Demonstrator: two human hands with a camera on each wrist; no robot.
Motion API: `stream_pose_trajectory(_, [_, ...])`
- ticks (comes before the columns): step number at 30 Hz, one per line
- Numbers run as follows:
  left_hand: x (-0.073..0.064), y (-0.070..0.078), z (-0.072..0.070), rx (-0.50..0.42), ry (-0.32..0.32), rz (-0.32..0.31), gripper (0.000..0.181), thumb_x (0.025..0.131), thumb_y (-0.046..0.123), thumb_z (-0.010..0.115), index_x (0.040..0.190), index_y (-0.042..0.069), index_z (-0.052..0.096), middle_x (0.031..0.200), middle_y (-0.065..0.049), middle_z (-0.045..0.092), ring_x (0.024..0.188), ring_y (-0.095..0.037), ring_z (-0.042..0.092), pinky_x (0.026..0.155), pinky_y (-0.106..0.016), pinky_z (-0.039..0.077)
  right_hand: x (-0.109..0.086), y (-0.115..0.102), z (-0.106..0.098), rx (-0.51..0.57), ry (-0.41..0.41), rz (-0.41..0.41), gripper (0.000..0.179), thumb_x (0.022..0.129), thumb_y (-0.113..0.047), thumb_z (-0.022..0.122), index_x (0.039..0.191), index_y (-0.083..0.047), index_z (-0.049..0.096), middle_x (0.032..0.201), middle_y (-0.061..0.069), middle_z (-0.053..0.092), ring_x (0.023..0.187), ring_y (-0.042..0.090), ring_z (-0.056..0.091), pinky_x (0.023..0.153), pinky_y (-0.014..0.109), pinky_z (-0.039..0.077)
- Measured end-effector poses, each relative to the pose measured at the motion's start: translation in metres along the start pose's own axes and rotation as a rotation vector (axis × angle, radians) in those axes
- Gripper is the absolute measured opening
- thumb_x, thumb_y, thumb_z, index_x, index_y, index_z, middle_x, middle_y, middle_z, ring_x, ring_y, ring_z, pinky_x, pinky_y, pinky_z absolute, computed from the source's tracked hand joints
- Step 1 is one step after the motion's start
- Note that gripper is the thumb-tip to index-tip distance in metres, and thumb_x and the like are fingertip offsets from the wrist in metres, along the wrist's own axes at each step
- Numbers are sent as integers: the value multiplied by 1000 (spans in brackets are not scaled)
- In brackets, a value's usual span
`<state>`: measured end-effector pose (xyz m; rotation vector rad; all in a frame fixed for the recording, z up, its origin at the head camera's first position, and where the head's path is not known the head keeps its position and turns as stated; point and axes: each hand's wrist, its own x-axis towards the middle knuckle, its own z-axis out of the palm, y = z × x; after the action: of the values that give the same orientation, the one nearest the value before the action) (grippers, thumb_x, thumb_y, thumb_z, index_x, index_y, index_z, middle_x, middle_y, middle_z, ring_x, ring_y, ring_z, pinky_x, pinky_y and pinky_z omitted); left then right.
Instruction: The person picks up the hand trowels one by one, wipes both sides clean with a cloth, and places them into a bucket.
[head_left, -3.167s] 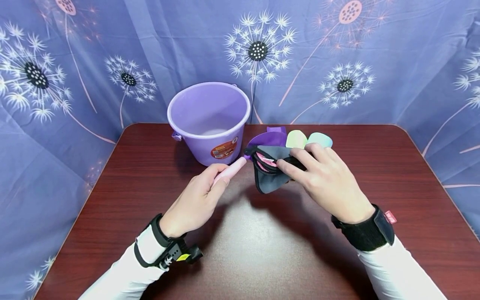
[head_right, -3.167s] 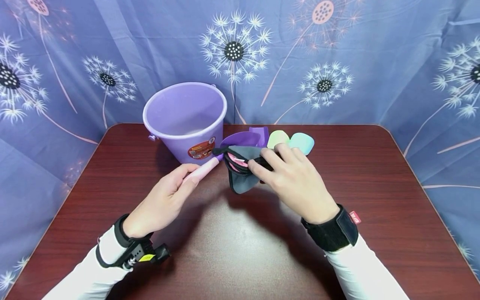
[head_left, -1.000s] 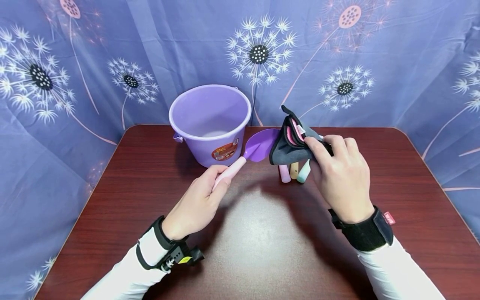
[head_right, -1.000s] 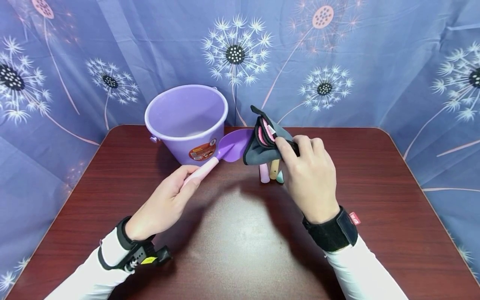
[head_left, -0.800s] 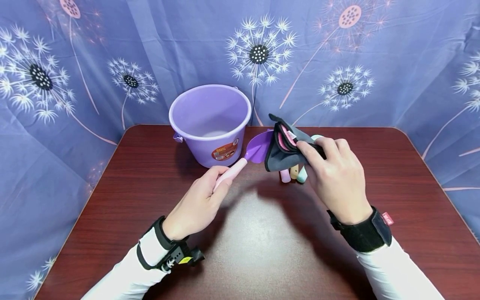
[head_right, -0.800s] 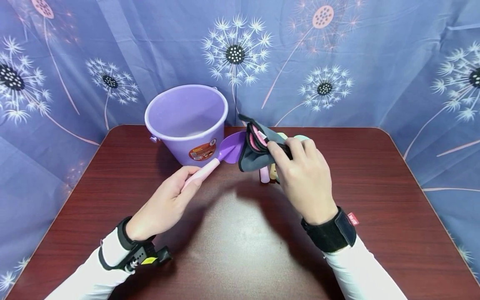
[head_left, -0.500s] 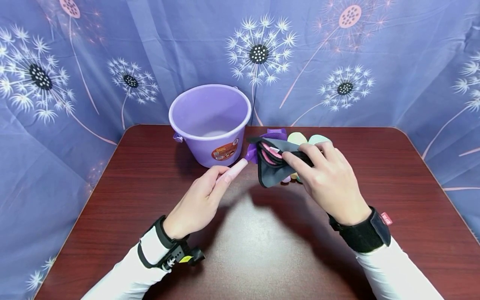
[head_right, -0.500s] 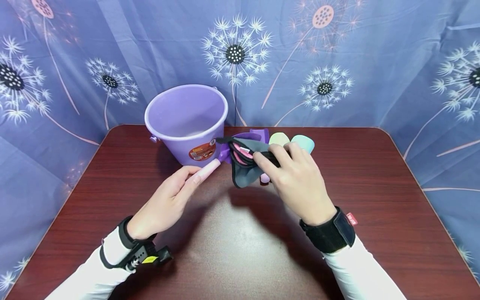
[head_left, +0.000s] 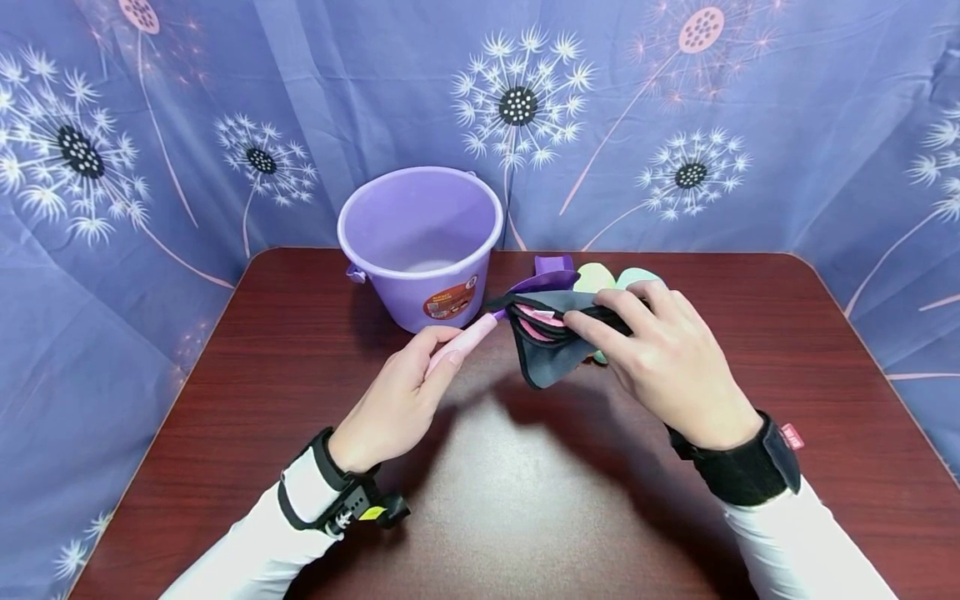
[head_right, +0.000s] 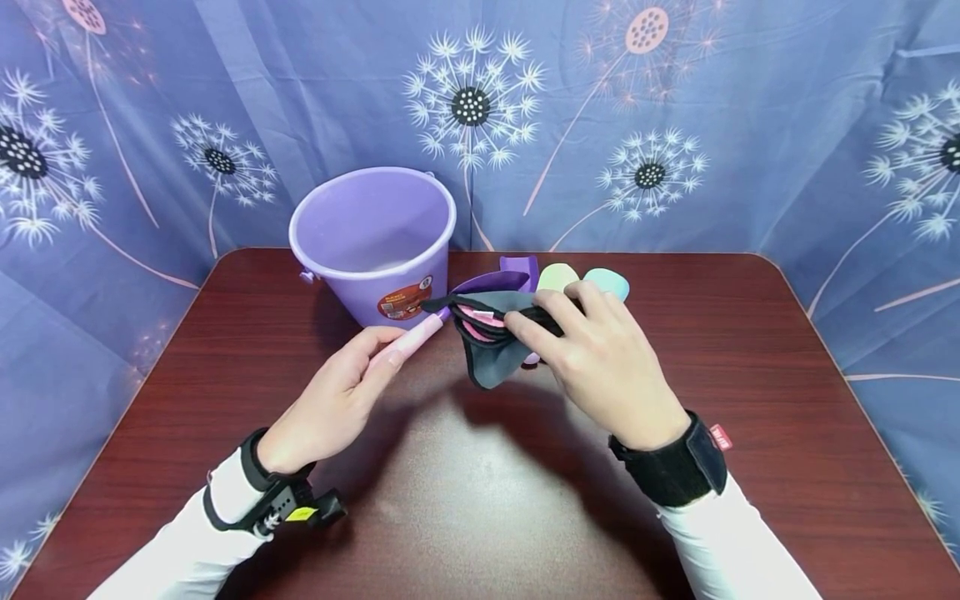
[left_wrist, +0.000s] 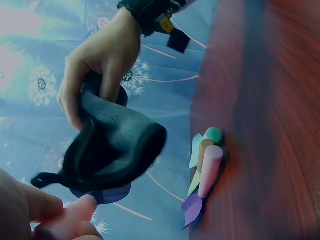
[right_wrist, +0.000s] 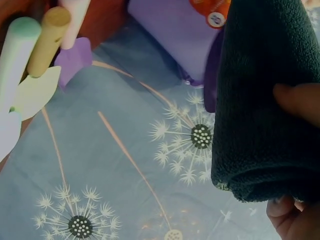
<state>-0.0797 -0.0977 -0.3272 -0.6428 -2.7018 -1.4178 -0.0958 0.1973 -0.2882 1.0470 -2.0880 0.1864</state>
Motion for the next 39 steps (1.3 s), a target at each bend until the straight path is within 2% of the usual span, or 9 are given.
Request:
stream_pose_trajectory(4, [0,-4,1,23,23,40,26,106,31,49,127,20,57,92,5,57,86,-12,53,77,-31,44,2,0,-5,50,16,15,27,95,-7,51,112,-10,72,101,15,62,84,40,53,73,48,46])
stream_pose_trajectory(10, [2,-8,5,112,78,95,26,104,25,52,128,16,57,98,7,55,88,-10,52,80,-30,44,1,1,-12,126,69,116,29,91,-7,54,113,-8,72,102,18,62,80,38,50,69,48,42])
stream_pose_trajectory(14, [1,-10,7,229,121,136,29,102,23,55,130,14,57,105,6,55,87,-11,53,77,-32,46,-1,5,-16,152,83,199,32,88,-4,58,117,-8,71,106,19,62,84,36,51,68,47,43])
stream_pose_trajectory(16, [2,-10,7,304,142,170,30,102,23,55,130,13,56,105,4,54,83,-13,54,72,-33,47,-3,7,-17,159,71,235,37,85,0,59,119,-8,70,108,18,62,87,36,52,70,46,43])
stream_pose_trajectory(21, [4,-15,7,506,164,294,32,102,21,55,131,10,55,99,-1,52,77,-18,55,65,-36,49,-8,11,-17,180,35,279,42,82,4,62,121,-9,70,110,17,62,93,34,53,76,43,41])
stream_pose_trajectory(25, [6,-18,8,631,152,391,31,101,21,55,130,8,55,94,-3,49,74,-20,54,60,-36,48,-9,13,-12,192,9,262,40,84,3,63,121,-10,70,109,15,62,91,32,51,76,41,41])
stream_pose_trajectory(30, [7,-20,9,724,121,488,31,101,14,53,130,4,54,89,-6,46,70,-24,52,57,-35,44,-13,15,-2,198,-49,233,35,87,-1,63,120,-12,70,107,12,61,87,31,49,73,41,41])
stream_pose_trajectory(35, [7,-20,8,784,86,545,44,87,-1,53,131,3,52,89,-6,45,68,-24,47,57,-34,40,-20,18,10,247,-110,239,42,85,2,62,123,-14,69,108,9,61,100,30,51,86,39,40])
stream_pose_trajectory(39, [7,-20,8,822,71,578,41,91,0,48,131,2,52,89,-7,45,69,-25,45,56,-35,39,-24,18,17,258,-129,262,42,86,3,59,123,-15,69,107,7,61,104,29,50,88,37,40])
